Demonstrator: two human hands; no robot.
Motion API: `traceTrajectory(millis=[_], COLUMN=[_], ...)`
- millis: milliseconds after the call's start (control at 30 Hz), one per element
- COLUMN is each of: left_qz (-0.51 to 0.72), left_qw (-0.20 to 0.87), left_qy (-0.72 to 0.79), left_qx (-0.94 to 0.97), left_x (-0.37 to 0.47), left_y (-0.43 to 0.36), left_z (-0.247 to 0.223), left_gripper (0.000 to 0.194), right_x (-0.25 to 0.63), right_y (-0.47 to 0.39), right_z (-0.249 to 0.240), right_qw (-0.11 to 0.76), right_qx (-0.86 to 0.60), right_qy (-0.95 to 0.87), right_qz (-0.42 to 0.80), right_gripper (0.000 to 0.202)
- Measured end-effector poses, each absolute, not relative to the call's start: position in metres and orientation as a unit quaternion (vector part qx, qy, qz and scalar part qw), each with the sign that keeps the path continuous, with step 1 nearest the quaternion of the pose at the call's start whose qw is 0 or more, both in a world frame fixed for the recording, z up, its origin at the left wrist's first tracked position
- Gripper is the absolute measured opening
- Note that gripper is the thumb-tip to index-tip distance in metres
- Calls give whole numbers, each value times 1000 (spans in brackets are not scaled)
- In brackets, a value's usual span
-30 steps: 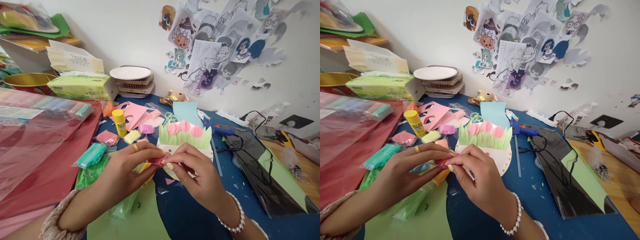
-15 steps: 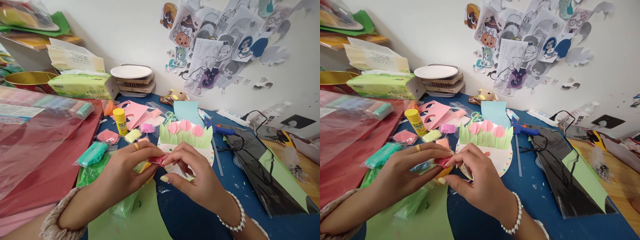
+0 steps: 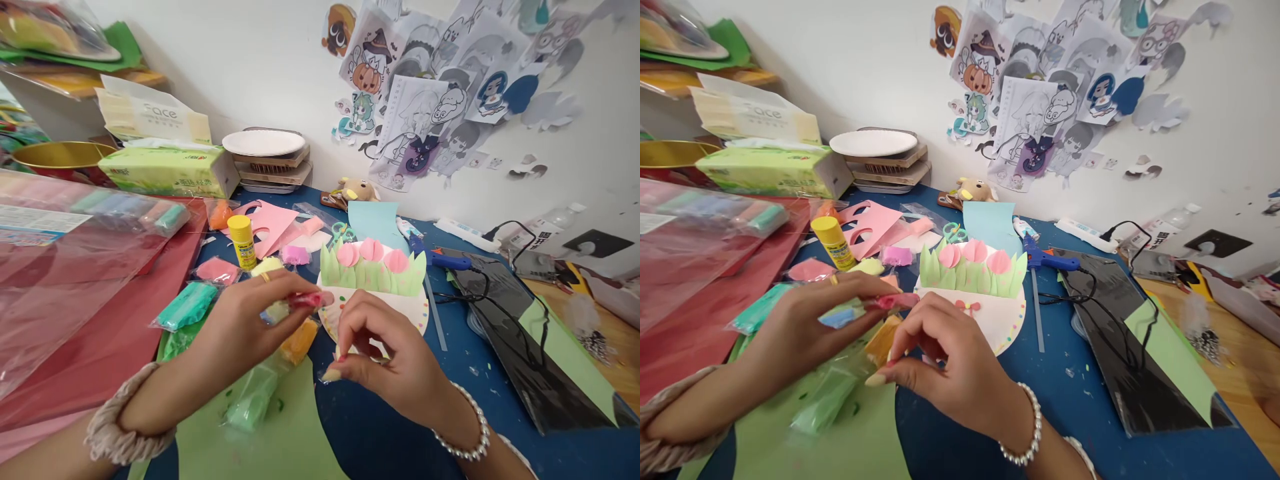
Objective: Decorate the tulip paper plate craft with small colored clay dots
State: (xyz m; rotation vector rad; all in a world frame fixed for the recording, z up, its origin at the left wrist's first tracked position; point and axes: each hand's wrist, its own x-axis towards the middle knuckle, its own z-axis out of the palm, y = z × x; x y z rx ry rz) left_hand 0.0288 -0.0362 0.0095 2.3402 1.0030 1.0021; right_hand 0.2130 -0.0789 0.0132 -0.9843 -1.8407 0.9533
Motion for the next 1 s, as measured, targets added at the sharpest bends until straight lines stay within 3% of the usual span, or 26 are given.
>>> traceTrajectory(millis=[233,600,767,1000], left_qz=[337,326,302,261], left_qw=[265,303,268,198], left_qy=[446,421,430,467], left_qx=[786,791,807,821], left_x=[25,25,27,25], left_y=[-29,-28,-27,-20], left_z=[11,5,5,-7], left_gripper=[22,18,20,25], right_x=[229,227,228,225], right_y=[-68,-68,-69,-70], right_z=[13,13,14,14], right_qw=[493,510,511,519], right_qx=[-470,-489,-505,-508], right_qy=[-653,-617,-601,-578], right_qz=[330,346,350,371], right_gripper=[8,5,13,2])
